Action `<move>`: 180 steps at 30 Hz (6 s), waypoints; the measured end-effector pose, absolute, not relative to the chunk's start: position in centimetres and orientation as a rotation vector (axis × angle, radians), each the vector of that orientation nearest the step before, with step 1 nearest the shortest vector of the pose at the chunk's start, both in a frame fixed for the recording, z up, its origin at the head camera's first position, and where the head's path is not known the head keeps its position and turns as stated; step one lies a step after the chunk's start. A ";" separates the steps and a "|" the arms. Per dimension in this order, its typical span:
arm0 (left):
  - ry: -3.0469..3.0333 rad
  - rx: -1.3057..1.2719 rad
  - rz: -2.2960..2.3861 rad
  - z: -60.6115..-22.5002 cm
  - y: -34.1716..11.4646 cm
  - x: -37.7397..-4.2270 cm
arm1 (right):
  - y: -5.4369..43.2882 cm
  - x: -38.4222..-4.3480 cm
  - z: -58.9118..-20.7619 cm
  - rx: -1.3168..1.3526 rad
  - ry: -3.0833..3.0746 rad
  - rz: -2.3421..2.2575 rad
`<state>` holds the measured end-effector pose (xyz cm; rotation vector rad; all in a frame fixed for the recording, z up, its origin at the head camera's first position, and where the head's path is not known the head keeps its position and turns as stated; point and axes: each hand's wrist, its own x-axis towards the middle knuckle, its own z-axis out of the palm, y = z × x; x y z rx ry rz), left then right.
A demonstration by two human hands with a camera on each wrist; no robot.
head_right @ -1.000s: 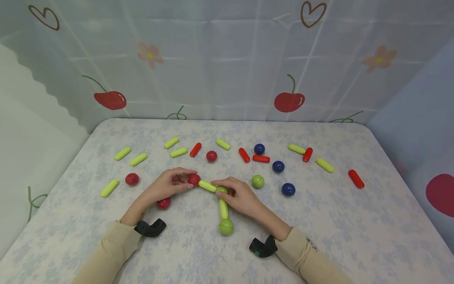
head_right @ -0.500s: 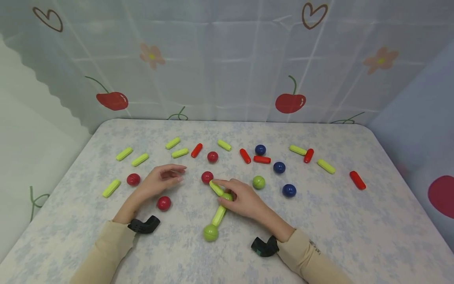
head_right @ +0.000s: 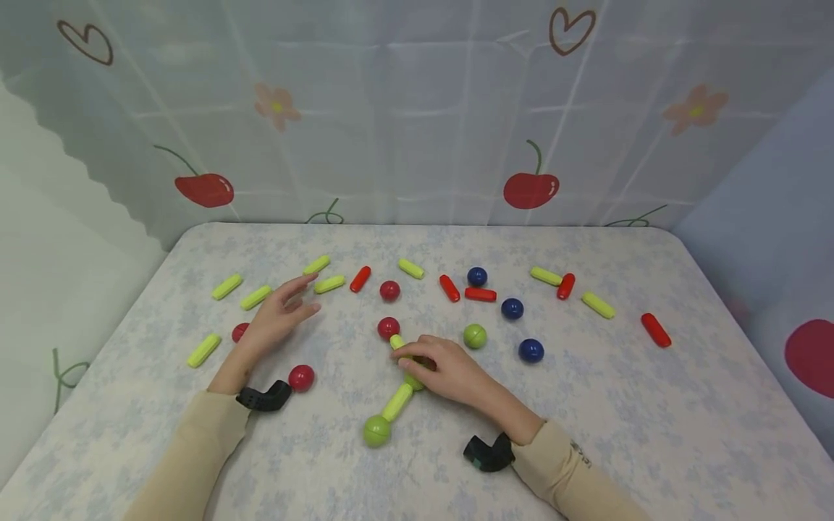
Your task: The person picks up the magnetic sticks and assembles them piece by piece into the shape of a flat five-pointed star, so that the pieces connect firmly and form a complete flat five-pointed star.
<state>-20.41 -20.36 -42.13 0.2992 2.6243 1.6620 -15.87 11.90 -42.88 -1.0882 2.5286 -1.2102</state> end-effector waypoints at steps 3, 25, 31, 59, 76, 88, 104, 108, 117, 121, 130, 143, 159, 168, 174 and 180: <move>2.664 0.323 1.571 -42.5 -20.3 -21.2 | 11.9 -15.9 -43.1 -1.085 2.494 -1.241; 2.888 0.240 1.506 -43.4 -19.2 -22.4 | 11.7 -16.1 -43.3 -1.097 2.448 -1.303; 2.692 0.380 1.511 -42.3 -18.5 -21.6 | 11.9 -16.2 -43.4 -1.100 2.449 -1.307; 2.514 0.734 1.411 -42.5 -15.6 -20.9 | 11.9 -16.3 -43.3 -1.149 2.476 -1.248; 2.485 0.760 1.406 -43.1 -15.2 -20.7 | 9.3 -18.8 -42.4 -0.932 2.608 -1.168; 2.736 0.713 1.050 -41.1 -18.3 -18.2 | 9.3 -19.5 -42.9 -0.878 2.493 -1.351; 2.747 0.589 1.162 -41.6 -20.4 -15.7 | 9.6 -19.6 -43.2 -0.869 2.468 -1.401; 2.720 0.554 1.230 -42.1 -20.1 -16.2 | 9.6 -19.6 -43.4 -0.860 2.463 -1.394; 2.701 0.601 1.342 -42.6 -18.8 -17.2 | 9.6 -19.4 -43.5 -0.850 2.456 -1.397; 2.667 0.551 1.363 -42.7 -18.3 -17.4 | 9.6 -19.3 -43.6 -0.835 2.446 -1.408; 2.564 0.484 1.474 -42.0 -17.1 -17.1 | 9.7 -19.4 -43.5 -0.842 2.452 -1.421; 2.563 0.451 1.494 -39.2 -16.1 -15.6 | 9.4 -19.2 -43.7 -0.810 2.482 -1.384; 2.781 0.232 1.773 -41.8 -19.7 -19.6 | 9.3 -18.7 -43.8 -0.748 2.500 -1.406; 2.911 -0.075 1.580 -43.0 -19.2 -24.4 | 9.1 -18.2 -44.0 -0.751 2.484 -1.404; 3.085 -0.066 1.305 -42.8 -19.1 -26.2 | 9.0 -18.5 -43.7 -0.739 2.512 -1.402; 3.156 -0.042 1.115 -42.1 -19.3 -25.4 | 8.8 -18.5 -43.8 -0.739 2.533 -1.387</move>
